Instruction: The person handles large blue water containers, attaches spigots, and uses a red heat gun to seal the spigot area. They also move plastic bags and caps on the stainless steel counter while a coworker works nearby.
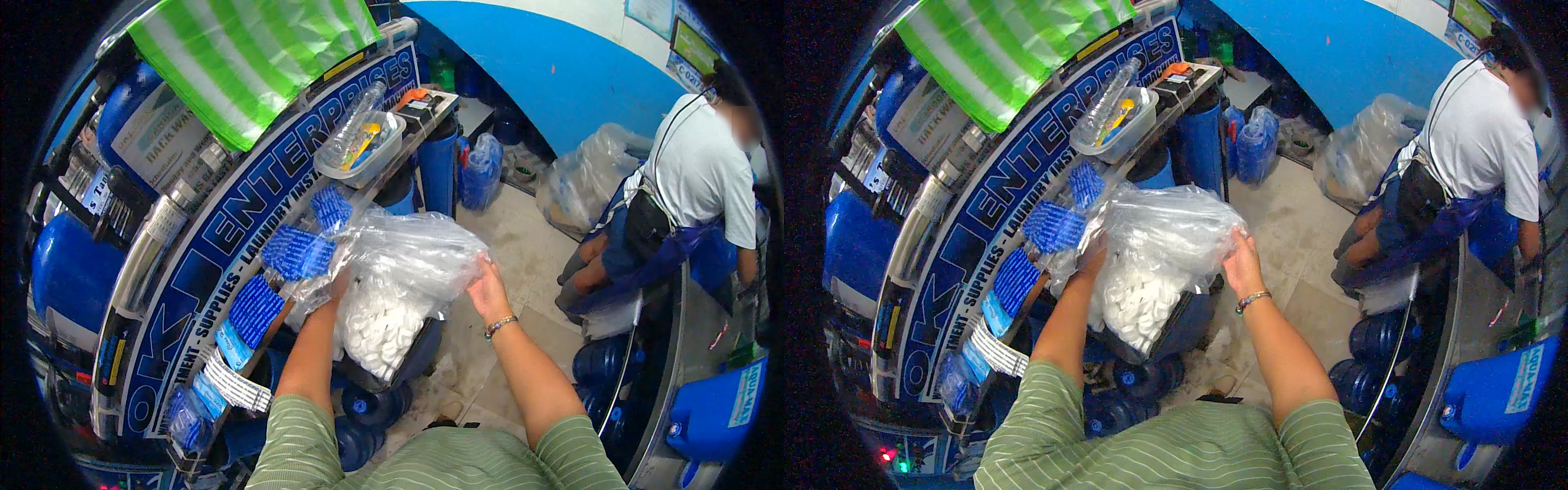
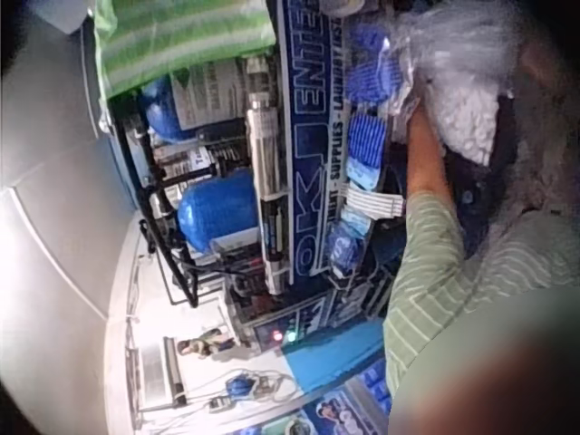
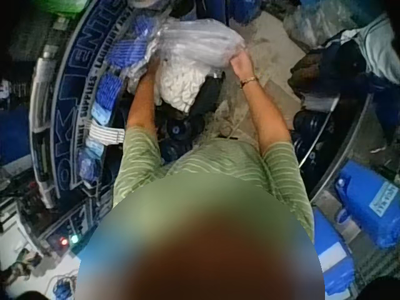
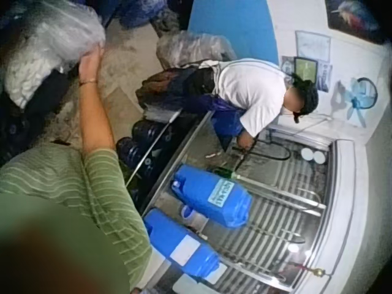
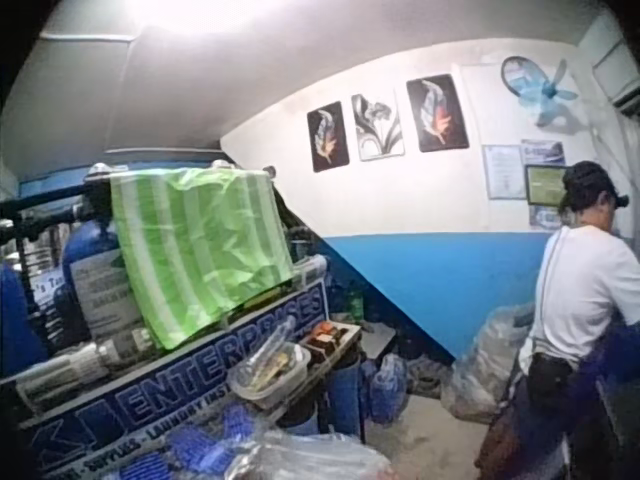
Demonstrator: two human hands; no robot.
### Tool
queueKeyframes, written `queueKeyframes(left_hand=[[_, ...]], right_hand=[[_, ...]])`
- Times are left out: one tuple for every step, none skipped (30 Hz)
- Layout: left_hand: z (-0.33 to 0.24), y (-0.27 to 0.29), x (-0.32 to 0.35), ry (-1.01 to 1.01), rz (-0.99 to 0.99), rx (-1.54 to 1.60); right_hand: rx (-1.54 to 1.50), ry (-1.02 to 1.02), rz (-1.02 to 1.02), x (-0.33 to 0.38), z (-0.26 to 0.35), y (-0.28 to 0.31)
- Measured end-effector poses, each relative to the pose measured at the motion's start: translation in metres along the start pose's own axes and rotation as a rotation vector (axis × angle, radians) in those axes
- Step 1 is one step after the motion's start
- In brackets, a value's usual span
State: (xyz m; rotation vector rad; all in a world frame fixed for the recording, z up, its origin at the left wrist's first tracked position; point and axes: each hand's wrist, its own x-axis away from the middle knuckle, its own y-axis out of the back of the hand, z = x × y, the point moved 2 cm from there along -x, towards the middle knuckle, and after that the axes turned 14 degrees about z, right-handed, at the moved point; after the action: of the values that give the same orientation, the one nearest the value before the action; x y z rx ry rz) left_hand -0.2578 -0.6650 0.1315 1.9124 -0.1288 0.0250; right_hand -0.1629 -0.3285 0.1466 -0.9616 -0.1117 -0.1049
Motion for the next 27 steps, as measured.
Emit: queueKeyframes(left_hand=[[0.017,-0.011,-0.007,-0.036,0.002,-0.024],[0.04,-0.02,-0.014,-0.079,0.005,-0.04],[0.063,-0.027,-0.018,-0.118,0.007,-0.058],[0.082,-0.03,-0.021,-0.153,0.013,-0.075],[0.088,-0.026,-0.022,-0.192,0.018,-0.084],[0.094,-0.025,-0.021,-0.192,0.06,-0.099],[0.084,-0.02,-0.021,-0.19,0.093,-0.101],[0.079,-0.014,-0.017,-0.182,0.12,-0.11],[0.074,-0.008,-0.014,-0.17,0.144,-0.117],[0.069,0.001,-0.009,-0.159,0.17,-0.125],[0.068,0.006,-0.006,-0.145,0.188,-0.134],[0.065,0.012,-0.006,-0.133,0.204,-0.145],[0.062,0.016,-0.006,-0.126,0.222,-0.162],[0.058,0.02,-0.007,-0.116,0.239,-0.172],[0.055,0.023,-0.007,-0.107,0.252,-0.184],[0.052,0.024,-0.008,-0.101,0.262,-0.196],[0.05,0.026,-0.009,-0.088,0.272,-0.208],[0.049,0.027,-0.005,-0.084,0.278,-0.217],[0.046,0.028,-0.002,-0.085,0.286,-0.227],[0.041,0.027,-0.002,-0.094,0.297,-0.243],[0.038,0.027,0.003,-0.089,0.305,-0.261],[0.041,0.029,0.013,-0.067,0.306,-0.269],[0.038,0.029,0.02,-0.047,0.297,-0.266],[0.029,0.032,0.023,-0.041,0.265,-0.233],[0.018,0.038,0.028,-0.019,0.213,-0.171],[0.01,0.04,0.04,-0.008,0.101,-0.021],[0.003,0.042,0.054,-0.011,-0.019,0.13]], right_hand=[[0.058,-0.001,-0.024,0.008,-0.001,-0.002],[0.112,-0.006,-0.041,0.014,-0.002,-0.007],[0.161,-0.014,-0.057,0.018,-0.006,-0.01],[0.244,-0.039,-0.085,0.019,-0.011,-0.004],[0.332,-0.058,-0.115,0.018,-0.011,0.007],[0.419,-0.079,-0.144,0.018,-0.014,0.016],[0.457,-0.162,-0.152,0.019,-0.015,0.021],[0.497,-0.251,-0.151,0.022,-0.015,0.021],[0.535,-0.339,-0.15,0.025,-0.016,0.02],[0.551,-0.351,-0.151,0.029,-0.014,0.013],[0.567,-0.368,-0.148,0.034,-0.013,0.003],[0.583,-0.385,-0.147,0.038,-0.012,-0.004],[0.535,-0.348,-0.13,0.04,-0.011,-0.007],[0.487,-0.311,-0.114,0.041,-0.007,-0.008],[0.439,-0.274,-0.099,0.042,-0.005,-0.008],[0.393,-0.232,-0.163,0.046,-0.003,-0.003],[0.346,-0.191,-0.227,0.051,-0.001,0.002],[0.299,-0.15,-0.29,0.057,0.0,0.008],[0.339,-0.015,-0.364,0.061,-0.004,0.024],[0.378,0.124,-0.44,0.065,-0.015,0.046],[0.417,0.257,-0.507,0.071,-0.024,0.059],[0.583,0.238,-0.378,0.082,-0.033,0.044],[0.745,0.226,-0.254,0.093,-0.043,0.021],[0.818,0.143,-0.078,0.092,-0.063,0.015],[0.882,0.055,0.103,0.088,-0.085,0.007],[1.131,0.101,0.126,0.091,-0.091,-0.017],[1.378,0.15,0.156,0.093,-0.092,-0.042]])
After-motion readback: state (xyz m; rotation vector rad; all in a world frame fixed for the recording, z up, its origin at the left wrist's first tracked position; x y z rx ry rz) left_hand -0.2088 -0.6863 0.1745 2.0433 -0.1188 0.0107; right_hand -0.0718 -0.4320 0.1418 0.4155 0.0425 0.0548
